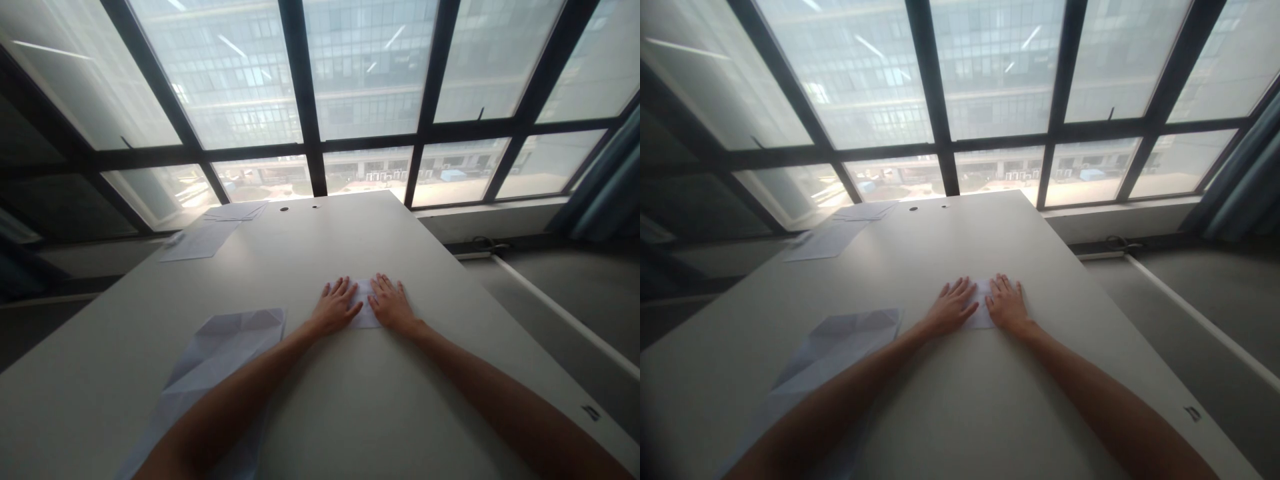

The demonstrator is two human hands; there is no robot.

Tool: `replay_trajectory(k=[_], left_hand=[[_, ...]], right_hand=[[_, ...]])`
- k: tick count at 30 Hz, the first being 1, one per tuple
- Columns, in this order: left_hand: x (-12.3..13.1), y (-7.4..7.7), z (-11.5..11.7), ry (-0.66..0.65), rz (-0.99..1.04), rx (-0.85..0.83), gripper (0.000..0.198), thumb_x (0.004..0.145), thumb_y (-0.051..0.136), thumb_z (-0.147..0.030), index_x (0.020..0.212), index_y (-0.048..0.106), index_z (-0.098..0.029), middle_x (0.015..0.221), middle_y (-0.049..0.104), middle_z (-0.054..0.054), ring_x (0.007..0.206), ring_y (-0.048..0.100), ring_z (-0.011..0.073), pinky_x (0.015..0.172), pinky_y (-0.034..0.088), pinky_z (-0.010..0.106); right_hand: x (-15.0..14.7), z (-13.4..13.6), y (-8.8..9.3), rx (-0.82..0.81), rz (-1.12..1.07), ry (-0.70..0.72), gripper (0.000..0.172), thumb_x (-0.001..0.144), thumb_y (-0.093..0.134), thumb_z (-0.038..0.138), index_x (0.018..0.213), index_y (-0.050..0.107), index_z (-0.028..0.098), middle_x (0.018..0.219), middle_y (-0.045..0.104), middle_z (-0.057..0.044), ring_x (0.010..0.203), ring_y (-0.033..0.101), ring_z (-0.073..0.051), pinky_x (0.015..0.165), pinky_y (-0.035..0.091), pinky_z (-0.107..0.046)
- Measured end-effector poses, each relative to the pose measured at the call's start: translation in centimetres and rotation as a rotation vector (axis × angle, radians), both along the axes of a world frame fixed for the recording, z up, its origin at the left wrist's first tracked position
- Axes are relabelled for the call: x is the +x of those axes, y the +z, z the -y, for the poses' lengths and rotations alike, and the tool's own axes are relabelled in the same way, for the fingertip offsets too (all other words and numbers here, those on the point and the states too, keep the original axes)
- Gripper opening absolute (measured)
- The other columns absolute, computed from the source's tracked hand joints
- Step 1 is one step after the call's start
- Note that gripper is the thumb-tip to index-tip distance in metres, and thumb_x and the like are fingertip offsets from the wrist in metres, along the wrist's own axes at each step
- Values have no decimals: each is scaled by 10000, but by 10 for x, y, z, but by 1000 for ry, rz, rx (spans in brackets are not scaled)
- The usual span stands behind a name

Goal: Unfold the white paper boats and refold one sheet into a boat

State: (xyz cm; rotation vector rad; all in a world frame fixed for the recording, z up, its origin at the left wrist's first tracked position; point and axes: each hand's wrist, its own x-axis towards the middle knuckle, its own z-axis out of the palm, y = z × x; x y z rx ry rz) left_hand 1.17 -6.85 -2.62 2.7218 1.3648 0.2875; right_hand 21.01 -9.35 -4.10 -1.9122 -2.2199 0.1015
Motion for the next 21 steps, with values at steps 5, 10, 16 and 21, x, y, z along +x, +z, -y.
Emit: replay_trajectory(k=[5,10,16,21], left_hand=[[1,7,-3,120,111,38,422,1019,313,-455,1231,650,-314,1414,544,22,1307,465,225,1089,349,437],[-1,13,-1,87,151,100,300,977,456,-370,1117,716,-321,1234,614,24,1129,529,232,993,433,408],[-2,18,2,77,171,82,275,959,499,-364,1115,721,-319,1155,605,43,1059,548,224,989,446,380],[-2,17,-2,92,201,78,254,959,505,-328,998,748,-266,1002,639,58,968,577,218,930,464,366]], right_hand=[[17,-5,13,122,71,26,548,987,350,436,1444,439,146,1569,307,-168,1460,186,-300,1155,53,-560],[30,-5,29,170,66,-96,350,964,445,353,1163,653,155,1220,596,-172,1175,479,-293,1023,314,-423],[23,2,26,142,18,-129,351,990,374,340,1078,675,182,1155,611,-139,1093,514,-263,936,362,-366],[22,-2,17,168,-39,-74,327,954,453,332,1172,652,191,1252,596,-118,1159,502,-251,971,364,-342]])
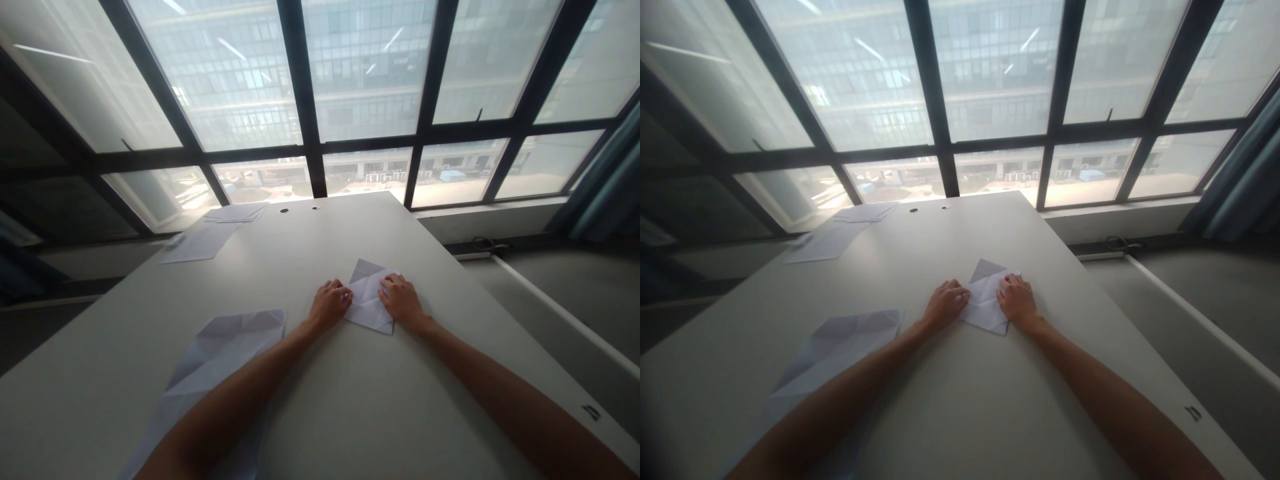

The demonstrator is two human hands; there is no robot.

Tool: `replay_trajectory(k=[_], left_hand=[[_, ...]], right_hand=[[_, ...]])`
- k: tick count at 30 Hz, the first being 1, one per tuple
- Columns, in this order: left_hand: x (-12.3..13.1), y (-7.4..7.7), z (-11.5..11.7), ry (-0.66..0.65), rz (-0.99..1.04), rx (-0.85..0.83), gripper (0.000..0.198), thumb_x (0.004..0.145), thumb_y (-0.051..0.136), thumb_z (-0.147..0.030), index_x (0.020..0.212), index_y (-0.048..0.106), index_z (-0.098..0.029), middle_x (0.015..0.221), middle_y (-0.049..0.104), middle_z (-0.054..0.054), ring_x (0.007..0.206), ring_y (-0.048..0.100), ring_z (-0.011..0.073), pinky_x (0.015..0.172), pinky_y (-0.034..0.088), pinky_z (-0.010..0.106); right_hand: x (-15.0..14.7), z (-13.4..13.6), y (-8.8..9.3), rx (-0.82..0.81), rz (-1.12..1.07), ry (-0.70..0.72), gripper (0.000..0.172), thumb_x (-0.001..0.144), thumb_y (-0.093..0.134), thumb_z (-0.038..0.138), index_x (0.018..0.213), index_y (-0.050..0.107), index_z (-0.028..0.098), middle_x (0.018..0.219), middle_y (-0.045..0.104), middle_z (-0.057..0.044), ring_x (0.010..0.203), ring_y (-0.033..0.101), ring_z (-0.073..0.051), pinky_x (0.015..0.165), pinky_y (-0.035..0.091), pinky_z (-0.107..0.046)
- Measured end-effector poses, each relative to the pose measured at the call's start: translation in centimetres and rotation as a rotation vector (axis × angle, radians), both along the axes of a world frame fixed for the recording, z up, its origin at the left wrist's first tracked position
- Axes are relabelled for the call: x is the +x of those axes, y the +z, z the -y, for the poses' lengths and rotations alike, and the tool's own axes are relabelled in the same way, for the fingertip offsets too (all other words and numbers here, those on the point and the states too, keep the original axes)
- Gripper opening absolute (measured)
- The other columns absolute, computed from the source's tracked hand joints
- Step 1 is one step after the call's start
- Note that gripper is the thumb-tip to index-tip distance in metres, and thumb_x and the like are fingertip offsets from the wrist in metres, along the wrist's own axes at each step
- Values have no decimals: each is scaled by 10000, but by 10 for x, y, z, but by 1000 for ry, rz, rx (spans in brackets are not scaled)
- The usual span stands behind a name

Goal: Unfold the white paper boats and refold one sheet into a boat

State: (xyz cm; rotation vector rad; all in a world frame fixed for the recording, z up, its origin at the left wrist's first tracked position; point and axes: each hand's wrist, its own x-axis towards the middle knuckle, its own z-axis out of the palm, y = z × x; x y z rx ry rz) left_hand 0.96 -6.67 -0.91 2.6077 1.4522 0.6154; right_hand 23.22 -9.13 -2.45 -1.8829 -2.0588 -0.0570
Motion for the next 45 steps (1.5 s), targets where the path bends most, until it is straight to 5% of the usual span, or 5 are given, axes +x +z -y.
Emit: replay_trajectory(k=[12,22,28,38,45], left_hand=[[-4,-8,-3,-178,-25,36,368,890,622,-421,1239,642,-307,1296,616,25,1190,503,268,1012,395,443],[-5,-19,-8,-137,-52,30,352,966,466,-260,1271,619,-346,1433,505,10,1312,399,262,1104,314,471],[-4,-15,-5,-131,-40,13,370,962,455,-240,1272,617,-360,1370,516,31,1296,405,256,1095,325,462],[-3,-19,-8,-115,-47,-4,406,956,439,-197,1283,611,-364,1393,509,20,1295,408,249,1077,338,444],[-3,-18,-8,-81,-72,14,361,973,437,-268,1278,610,-352,1391,521,16,1293,421,246,1095,325,437]], right_hand=[[28,-27,-20,141,-253,-278,610,878,568,417,1398,449,121,1241,617,-196,1182,521,-356,1024,358,-497],[31,-33,-18,354,-942,-108,608,710,602,268,1308,531,183,1259,484,-144,858,612,-202,782,573,-397],[27,-34,-15,307,-1127,-143,600,702,627,301,1276,540,153,1253,539,-153,926,618,-239,767,563,-390],[34,-23,-17,119,-249,-238,405,871,586,361,1217,610,152,1181,615,-156,1114,515,-318,967,399,-439],[34,-16,-5,13,-168,-183,433,833,669,403,1179,624,146,1099,619,-155,999,579,-280,885,434,-361]])
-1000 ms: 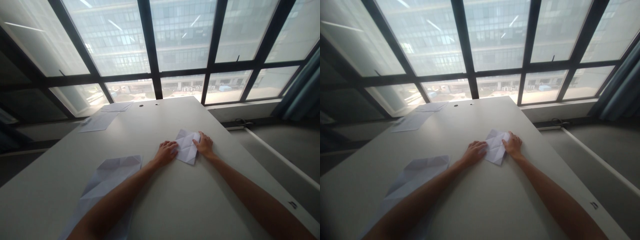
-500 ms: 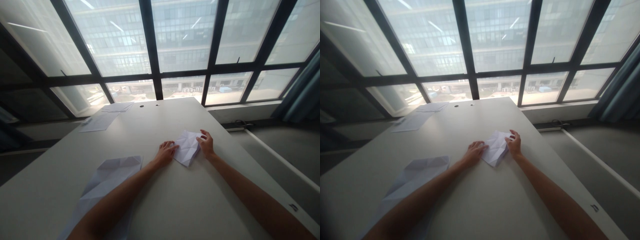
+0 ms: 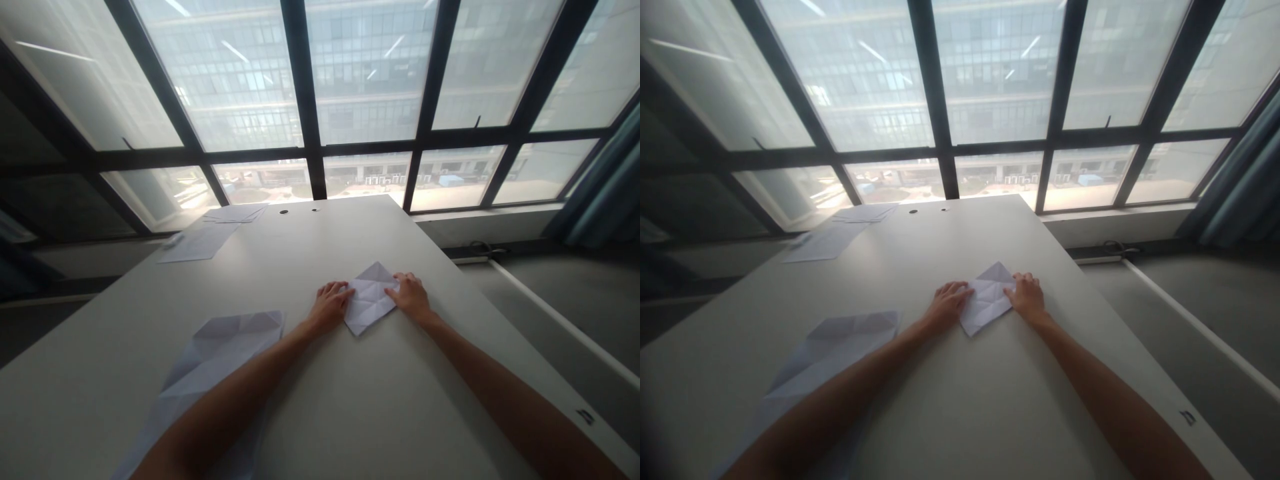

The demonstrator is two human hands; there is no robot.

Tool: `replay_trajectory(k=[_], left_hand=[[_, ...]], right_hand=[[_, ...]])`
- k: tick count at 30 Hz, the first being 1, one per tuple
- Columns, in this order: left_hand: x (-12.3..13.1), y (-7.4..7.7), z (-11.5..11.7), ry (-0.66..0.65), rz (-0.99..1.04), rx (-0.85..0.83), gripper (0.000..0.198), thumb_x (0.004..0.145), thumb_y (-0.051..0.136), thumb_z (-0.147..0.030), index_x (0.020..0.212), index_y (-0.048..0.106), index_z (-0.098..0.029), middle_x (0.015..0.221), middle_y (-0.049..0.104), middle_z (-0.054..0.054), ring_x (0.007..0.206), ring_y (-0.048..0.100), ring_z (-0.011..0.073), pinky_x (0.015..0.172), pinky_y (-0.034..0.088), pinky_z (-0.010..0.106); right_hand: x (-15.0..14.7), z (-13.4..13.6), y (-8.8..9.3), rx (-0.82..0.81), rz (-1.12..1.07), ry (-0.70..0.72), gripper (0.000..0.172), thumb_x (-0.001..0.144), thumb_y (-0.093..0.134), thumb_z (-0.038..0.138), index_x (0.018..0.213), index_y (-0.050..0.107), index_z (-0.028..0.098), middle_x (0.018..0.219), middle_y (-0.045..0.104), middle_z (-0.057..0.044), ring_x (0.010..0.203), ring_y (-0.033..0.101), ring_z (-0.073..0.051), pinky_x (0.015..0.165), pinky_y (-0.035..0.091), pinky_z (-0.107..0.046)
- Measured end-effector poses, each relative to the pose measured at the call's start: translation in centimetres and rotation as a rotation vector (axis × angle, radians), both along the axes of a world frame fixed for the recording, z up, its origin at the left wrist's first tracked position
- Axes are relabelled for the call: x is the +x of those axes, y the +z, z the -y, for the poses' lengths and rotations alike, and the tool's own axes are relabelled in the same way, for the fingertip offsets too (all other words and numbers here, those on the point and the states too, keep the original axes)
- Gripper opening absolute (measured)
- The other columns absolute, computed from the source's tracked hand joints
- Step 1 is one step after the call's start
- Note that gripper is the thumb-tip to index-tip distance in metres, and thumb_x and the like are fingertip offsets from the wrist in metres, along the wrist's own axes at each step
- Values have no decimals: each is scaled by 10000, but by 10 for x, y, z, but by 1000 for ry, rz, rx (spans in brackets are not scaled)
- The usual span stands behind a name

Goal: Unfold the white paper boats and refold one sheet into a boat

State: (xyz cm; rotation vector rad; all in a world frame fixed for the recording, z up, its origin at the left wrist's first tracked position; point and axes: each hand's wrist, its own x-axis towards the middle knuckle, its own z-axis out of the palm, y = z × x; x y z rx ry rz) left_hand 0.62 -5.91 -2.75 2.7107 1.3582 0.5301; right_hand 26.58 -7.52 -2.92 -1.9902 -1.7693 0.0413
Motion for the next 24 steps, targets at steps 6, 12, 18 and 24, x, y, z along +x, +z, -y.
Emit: replay_trajectory(k=[6,12,18,24], left_hand=[[0,3,2,-9,-31,17,433,920,535,-453,1330,556,-317,1414,499,52,1301,416,281,1103,317,470],[-1,0,2,-15,-41,19,472,917,528,-471,1364,517,-320,1435,482,67,1323,406,304,1105,312,501],[2,1,0,4,35,-38,527,920,519,-422,1421,457,-273,1438,505,83,1343,407,306,1122,301,495],[-2,-3,-19,151,616,-240,535,929,361,-180,1464,378,-195,1390,560,109,1215,560,224,1060,423,425]], right_hand=[[1,-6,4,3,-471,-61,494,688,712,316,1144,602,162,870,656,-59,757,632,-208,725,495,-319],[-14,-3,9,238,-1005,83,590,685,656,351,1223,573,123,894,696,-73,728,657,-212,639,532,-326],[-32,10,13,283,-910,327,344,796,595,326,1076,688,150,1040,726,-94,943,668,-261,839,547,-397],[-52,27,10,225,-481,636,479,917,401,194,1373,547,182,1405,554,-107,1312,488,-224,1123,369,-421]])
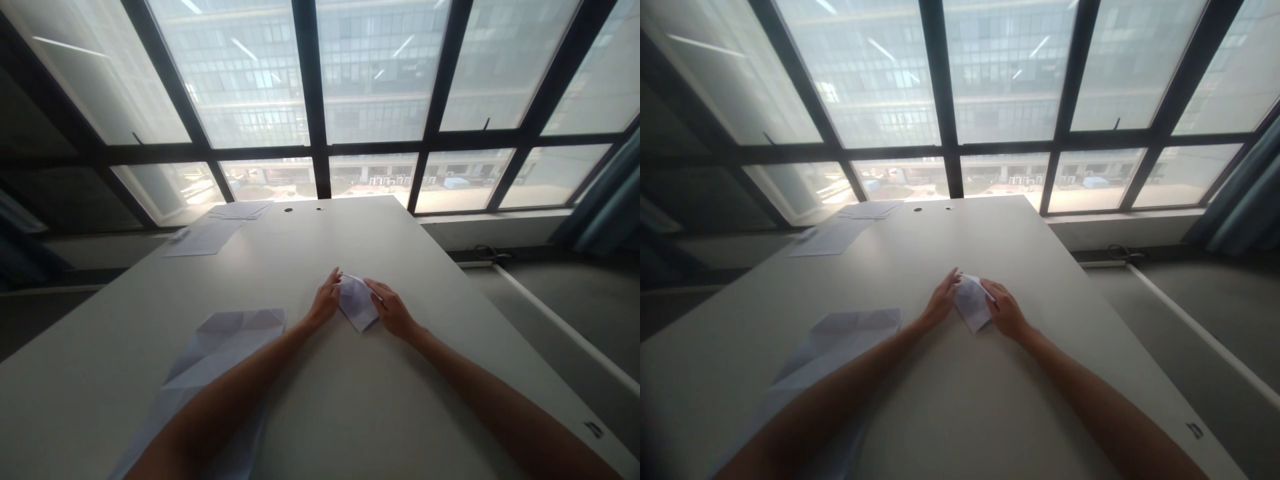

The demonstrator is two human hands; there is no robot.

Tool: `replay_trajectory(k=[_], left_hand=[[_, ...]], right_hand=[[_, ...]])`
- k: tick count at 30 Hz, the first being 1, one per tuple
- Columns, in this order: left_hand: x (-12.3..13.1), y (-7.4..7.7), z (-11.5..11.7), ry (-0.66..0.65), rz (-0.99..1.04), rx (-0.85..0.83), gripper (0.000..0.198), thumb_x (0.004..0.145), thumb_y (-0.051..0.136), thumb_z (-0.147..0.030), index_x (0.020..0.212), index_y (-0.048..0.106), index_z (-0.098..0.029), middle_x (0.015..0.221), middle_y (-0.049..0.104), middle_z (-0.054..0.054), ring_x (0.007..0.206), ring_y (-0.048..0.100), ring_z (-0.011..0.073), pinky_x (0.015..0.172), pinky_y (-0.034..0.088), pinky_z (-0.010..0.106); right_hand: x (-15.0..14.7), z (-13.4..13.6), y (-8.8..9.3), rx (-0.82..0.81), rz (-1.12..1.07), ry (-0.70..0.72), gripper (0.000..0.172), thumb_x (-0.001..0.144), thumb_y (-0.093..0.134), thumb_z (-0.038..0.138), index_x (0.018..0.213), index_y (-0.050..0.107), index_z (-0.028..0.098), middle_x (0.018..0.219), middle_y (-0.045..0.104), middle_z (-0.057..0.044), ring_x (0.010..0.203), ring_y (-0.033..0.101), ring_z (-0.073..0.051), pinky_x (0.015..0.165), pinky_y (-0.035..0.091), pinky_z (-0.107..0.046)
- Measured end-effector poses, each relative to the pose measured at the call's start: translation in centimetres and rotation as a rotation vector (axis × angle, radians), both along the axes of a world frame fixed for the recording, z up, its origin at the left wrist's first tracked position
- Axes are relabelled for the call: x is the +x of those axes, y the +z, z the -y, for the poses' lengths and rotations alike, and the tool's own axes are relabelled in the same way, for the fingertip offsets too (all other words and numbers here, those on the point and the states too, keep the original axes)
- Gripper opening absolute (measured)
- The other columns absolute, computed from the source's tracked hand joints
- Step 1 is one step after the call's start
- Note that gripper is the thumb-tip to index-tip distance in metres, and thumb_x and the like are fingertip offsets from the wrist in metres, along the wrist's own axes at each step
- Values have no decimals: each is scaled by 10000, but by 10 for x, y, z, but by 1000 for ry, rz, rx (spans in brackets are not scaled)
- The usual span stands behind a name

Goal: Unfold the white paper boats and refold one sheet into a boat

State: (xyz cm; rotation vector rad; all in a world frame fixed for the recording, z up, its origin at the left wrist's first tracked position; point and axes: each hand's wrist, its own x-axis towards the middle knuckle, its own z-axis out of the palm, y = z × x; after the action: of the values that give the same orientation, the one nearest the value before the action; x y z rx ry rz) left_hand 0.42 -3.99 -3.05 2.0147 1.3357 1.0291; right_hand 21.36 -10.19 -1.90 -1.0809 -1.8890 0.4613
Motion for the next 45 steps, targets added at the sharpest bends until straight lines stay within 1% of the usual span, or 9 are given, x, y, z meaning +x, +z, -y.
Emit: replay_trajectory(k=[4,8,10,13,16,18,24,32,45], left_hand=[[-5,3,-6,195,308,30,470,928,321,-148,1377,457,-174,1360,568,115,1136,614,197,1000,489,407],[-1,8,3,68,110,177,408,853,384,-70,1148,639,-192,1289,624,60,1231,555,182,1103,414,389],[3,7,9,-63,-49,223,412,849,397,-61,1131,664,-197,1312,620,48,1273,525,173,1137,377,371],[7,5,14,-241,-322,214,431,906,432,-144,1305,586,-197,1432,533,67,1383,416,198,1173,313,407],[6,3,16,-352,-543,193,497,966,429,-276,1460,425,-219,1539,388,78,1452,297,216,1195,232,453],[4,3,17,-387,-610,194,536,992,400,-351,1510,339,-227,1569,327,80,1470,250,213,1202,187,457],[3,7,19,-424,-664,222,587,1015,337,-469,1547,245,-239,1598,247,76,1494,155,230,1203,139,473],[2,6,19,-413,-709,215,650,1007,328,-512,1560,198,-197,1600,225,114,1496,147,238,1204,101,449],[2,6,19,-409,-705,230,654,999,339,-509,1560,201,-202,1603,232,96,1492,173,227,1204,102,435]], right_hand=[[-3,7,-3,-12,399,94,566,898,393,131,1460,448,166,1524,411,-111,1427,338,-227,1186,248,-451],[0,12,4,-51,593,178,630,933,509,423,1502,377,187,1563,332,-117,1456,270,-286,1194,185,-505],[0,12,8,-56,590,206,654,938,487,510,1503,372,201,1562,337,-108,1455,271,-285,1192,181,-514],[0,9,10,-64,493,223,466,1009,341,409,1425,489,262,1473,492,-50,1390,405,-223,1177,248,-480],[1,2,2,-37,340,47,442,1000,307,289,1339,585,231,1358,605,-60,1307,506,-189,1140,342,-401],[3,-2,-4,-21,320,-56,468,968,350,253,1389,536,174,1406,560,-95,1351,457,-199,1145,338,-396],[5,-4,-13,-88,619,-3,623,983,383,431,1528,302,141,1571,294,-140,1468,242,-271,1186,180,-540],[4,-2,-10,-97,697,8,684,998,261,549,1545,246,137,1583,239,-150,1480,191,-279,1186,129,-564],[4,-4,-14,-120,705,19,687,1001,225,562,1551,225,151,1594,207,-138,1486,175,-269,1181,90,-581]])
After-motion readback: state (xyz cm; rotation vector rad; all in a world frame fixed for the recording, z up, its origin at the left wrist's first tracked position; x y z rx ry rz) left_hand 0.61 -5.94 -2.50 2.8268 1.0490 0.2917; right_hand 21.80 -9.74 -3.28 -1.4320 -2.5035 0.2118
